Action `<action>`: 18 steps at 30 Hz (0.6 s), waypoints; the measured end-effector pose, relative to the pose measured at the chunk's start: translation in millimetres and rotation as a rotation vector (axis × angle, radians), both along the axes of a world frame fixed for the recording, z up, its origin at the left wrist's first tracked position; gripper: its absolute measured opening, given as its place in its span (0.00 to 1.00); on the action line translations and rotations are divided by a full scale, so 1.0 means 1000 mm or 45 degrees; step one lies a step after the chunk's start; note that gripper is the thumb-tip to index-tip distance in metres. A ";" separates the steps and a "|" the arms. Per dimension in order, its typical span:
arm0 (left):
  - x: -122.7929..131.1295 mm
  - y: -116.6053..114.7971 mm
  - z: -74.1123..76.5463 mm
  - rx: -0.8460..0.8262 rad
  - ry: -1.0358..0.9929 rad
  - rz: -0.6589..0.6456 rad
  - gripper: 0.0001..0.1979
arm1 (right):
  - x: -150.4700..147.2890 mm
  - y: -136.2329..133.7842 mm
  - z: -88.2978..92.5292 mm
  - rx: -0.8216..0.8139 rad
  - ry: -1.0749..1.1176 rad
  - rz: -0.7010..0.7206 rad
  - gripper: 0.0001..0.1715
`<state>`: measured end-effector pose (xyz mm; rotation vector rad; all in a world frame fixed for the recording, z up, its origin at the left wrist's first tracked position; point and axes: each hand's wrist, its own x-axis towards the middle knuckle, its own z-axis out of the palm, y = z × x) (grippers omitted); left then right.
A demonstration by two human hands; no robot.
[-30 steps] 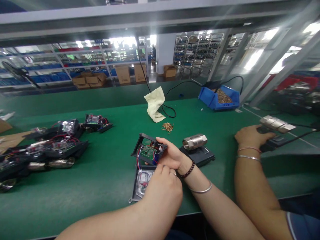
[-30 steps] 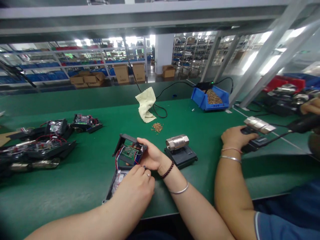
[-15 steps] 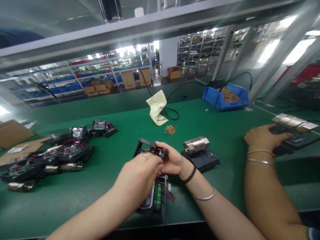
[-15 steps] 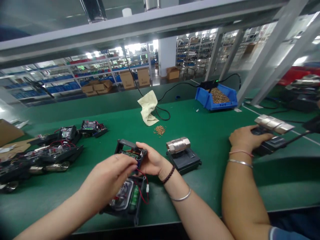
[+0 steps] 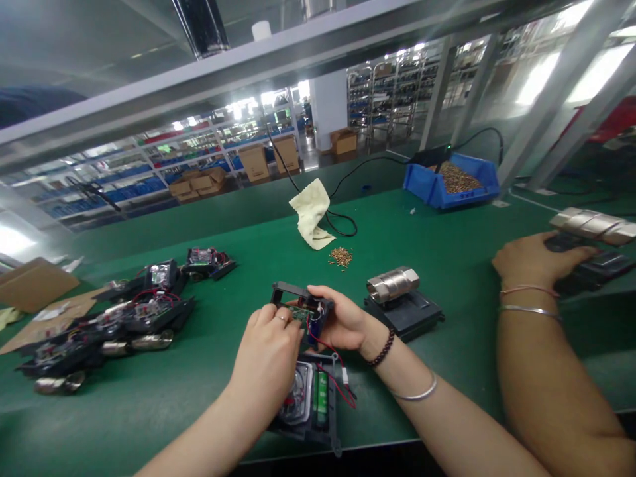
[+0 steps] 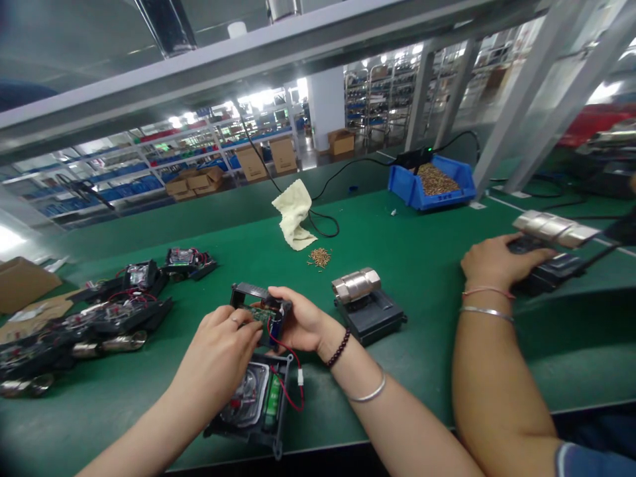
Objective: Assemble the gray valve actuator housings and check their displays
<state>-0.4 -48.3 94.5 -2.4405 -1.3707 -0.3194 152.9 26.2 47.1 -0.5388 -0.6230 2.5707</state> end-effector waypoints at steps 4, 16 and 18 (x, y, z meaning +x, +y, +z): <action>-0.002 -0.003 -0.003 0.118 -0.050 -0.013 0.08 | 0.000 -0.001 0.002 -0.006 -0.015 -0.014 0.25; 0.006 0.004 -0.002 -0.058 -0.068 0.243 0.08 | -0.002 -0.007 0.003 0.019 -0.029 -0.103 0.18; 0.007 0.004 -0.001 -0.079 -0.070 0.255 0.08 | -0.003 -0.008 0.003 0.014 -0.028 -0.135 0.16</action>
